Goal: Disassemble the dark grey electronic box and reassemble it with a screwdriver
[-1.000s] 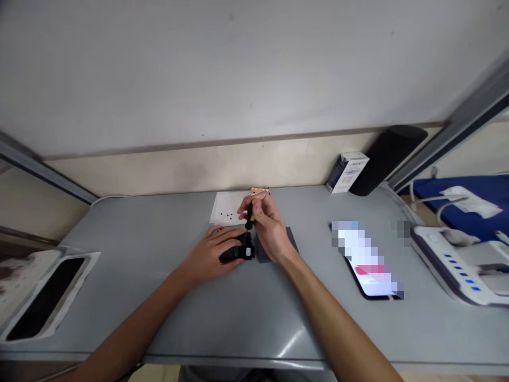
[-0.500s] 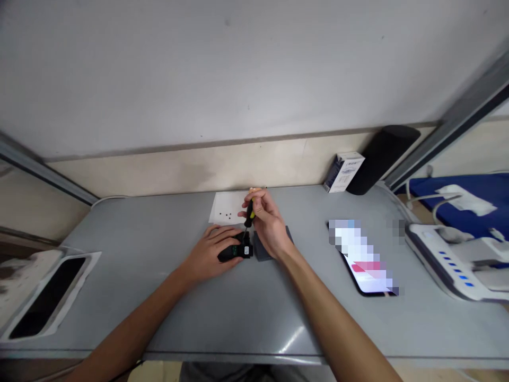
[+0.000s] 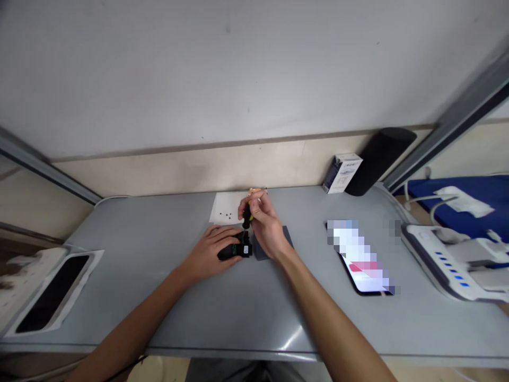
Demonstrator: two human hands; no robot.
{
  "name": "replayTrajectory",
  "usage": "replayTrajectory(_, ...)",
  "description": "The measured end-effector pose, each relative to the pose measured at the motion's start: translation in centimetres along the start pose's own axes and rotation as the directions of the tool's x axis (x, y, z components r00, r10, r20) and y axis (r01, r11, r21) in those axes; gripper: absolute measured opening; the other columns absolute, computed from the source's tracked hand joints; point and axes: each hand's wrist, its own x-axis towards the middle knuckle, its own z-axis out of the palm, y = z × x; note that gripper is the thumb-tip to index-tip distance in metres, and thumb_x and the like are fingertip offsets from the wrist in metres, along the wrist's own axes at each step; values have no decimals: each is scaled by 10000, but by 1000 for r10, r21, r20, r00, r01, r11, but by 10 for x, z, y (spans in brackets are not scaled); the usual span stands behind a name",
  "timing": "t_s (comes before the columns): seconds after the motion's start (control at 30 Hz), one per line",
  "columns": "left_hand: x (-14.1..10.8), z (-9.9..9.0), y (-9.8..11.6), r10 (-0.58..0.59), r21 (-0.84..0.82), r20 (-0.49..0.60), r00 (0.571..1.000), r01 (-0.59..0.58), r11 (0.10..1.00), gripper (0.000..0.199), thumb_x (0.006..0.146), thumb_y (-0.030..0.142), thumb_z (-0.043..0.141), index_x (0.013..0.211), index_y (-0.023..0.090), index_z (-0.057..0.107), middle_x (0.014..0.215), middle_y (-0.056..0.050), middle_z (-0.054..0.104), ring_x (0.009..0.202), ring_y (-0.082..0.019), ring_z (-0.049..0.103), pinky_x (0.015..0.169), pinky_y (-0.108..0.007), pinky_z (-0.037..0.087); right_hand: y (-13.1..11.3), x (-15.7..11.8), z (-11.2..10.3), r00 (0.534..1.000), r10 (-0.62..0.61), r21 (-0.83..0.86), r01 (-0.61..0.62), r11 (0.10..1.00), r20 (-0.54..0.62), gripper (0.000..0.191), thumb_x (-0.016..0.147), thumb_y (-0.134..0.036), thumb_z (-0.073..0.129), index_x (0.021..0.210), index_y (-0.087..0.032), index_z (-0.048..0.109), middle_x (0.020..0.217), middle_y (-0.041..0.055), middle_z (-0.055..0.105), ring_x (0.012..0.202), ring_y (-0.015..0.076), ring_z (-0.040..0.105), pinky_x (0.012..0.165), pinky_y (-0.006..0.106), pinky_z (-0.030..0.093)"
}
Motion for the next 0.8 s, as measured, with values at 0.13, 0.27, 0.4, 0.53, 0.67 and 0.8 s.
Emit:
replayTrajectory(0.13,0,0,0,7,-7,-2,1000,-7,1000,166,943,363,734,1062,248,709,1353,-72,725,1292,-252,655,1122,-431,443,-2,2,-2,998,56,-84,-53,995,40,401,897,-635,689,850,-242,622,779,26,575,710,197,523,682,357,437)
replayTrajectory(0.27,-1,2,-2,3,-4,-18,1000,-3,1000,157,936,359,748,1041,249,712,1349,-64,729,1307,-255,644,1128,-436,441,2,-2,5,999,20,37,-19,999,-26,406,884,-660,696,911,-274,571,703,-17,513,645,179,461,642,328,405)
replayTrajectory(0.4,-1,2,-3,36,5,-33,999,-36,999,174,949,368,741,1050,230,709,1337,-77,735,1299,-253,647,1122,-439,446,5,-2,4,999,18,78,-15,997,-41,440,840,-579,797,841,-275,480,633,-60,441,585,150,387,596,290,355)
replayTrajectory(0.53,-1,1,-3,40,12,-36,999,-39,999,172,967,383,719,1049,232,713,1344,-85,732,1286,-252,654,1120,-444,452,3,2,-4,999,27,-4,-27,1000,-31,402,846,-578,786,863,-264,537,782,-10,573,715,169,515,676,311,436)
replayTrajectory(0.67,-2,1,-3,41,-1,-41,998,-41,999,165,963,381,725,1043,238,715,1345,-83,732,1279,-254,661,1119,-443,457,4,3,-3,998,61,-16,-62,998,-17,382,910,-632,681,914,-256,614,815,18,562,719,183,515,681,337,452)
replayTrajectory(0.8,-2,3,-5,48,-5,-52,997,-49,999,189,968,403,719,1051,234,712,1344,-88,732,1272,-254,668,1136,-450,445,9,0,2,998,20,108,-14,994,-52,360,919,-636,668,969,-286,597,752,-14,482,639,163,433,622,312,411)
